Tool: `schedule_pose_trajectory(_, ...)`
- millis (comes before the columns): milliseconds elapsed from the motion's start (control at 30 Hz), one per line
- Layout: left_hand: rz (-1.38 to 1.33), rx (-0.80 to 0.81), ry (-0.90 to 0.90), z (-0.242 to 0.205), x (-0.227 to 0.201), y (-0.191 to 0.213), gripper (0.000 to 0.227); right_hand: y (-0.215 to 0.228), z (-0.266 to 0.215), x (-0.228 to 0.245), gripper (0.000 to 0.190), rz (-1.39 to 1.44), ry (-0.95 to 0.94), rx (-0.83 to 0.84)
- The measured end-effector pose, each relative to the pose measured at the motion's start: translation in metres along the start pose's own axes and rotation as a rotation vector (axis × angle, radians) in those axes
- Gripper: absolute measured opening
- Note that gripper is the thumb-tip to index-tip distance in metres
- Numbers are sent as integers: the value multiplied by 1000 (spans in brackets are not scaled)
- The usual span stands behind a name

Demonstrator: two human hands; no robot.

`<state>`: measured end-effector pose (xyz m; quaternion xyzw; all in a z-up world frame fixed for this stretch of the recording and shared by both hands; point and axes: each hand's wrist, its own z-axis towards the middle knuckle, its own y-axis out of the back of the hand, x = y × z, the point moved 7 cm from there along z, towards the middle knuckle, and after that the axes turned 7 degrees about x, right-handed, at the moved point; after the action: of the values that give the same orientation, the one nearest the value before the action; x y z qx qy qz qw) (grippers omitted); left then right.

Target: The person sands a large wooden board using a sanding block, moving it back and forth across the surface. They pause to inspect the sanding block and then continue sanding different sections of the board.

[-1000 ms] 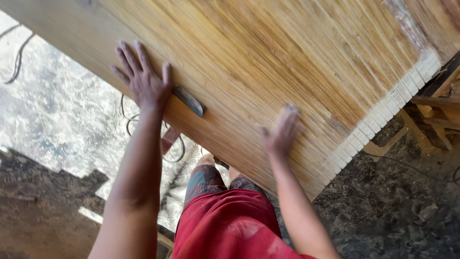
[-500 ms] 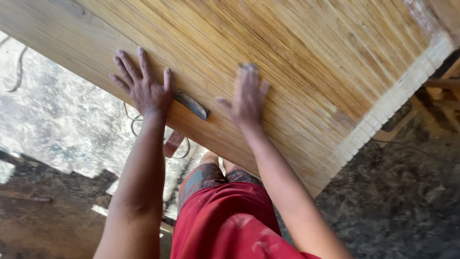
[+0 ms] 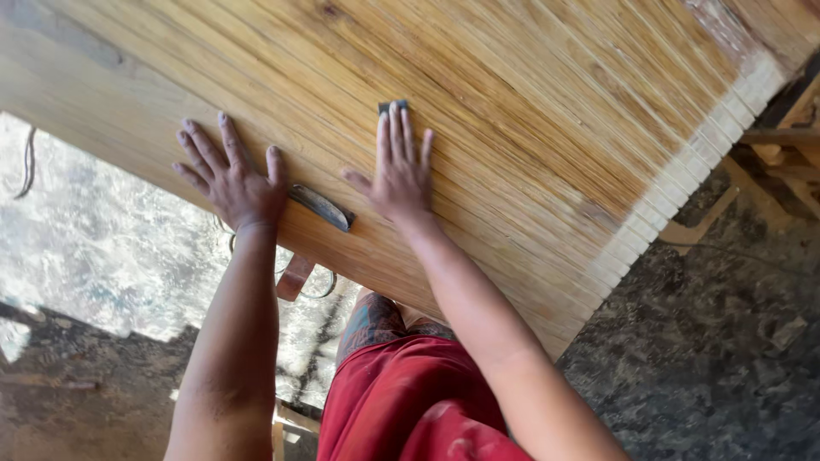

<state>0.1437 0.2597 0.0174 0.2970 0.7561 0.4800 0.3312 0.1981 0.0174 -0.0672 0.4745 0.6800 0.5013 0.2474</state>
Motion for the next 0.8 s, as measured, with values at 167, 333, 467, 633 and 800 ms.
schedule_pose_trajectory(167, -10, -17, 14, -1, -3, 5, 82, 28, -138, -164, 110, 389, -486, -242)
schedule_pose_trajectory(333, 6, -17, 24, 4, -4, 4, 82, 14, -132, -173, 105, 644, -1018, -164)
schedule_pose_trajectory(467, 15, -4, 19, -3, 1, -3, 81, 46, 4, -28, 123, 223, -292, -255)
schedule_pose_trajectory(633, 27, -18, -10, 8, -3, 2, 81, 30, -16, -52, 112, 292, -72, -191)
schedule_pose_trajectory(800, 2, -13, 41, -1, 2, -4, 81, -2, -147, -224, 100, 421, -879, -162)
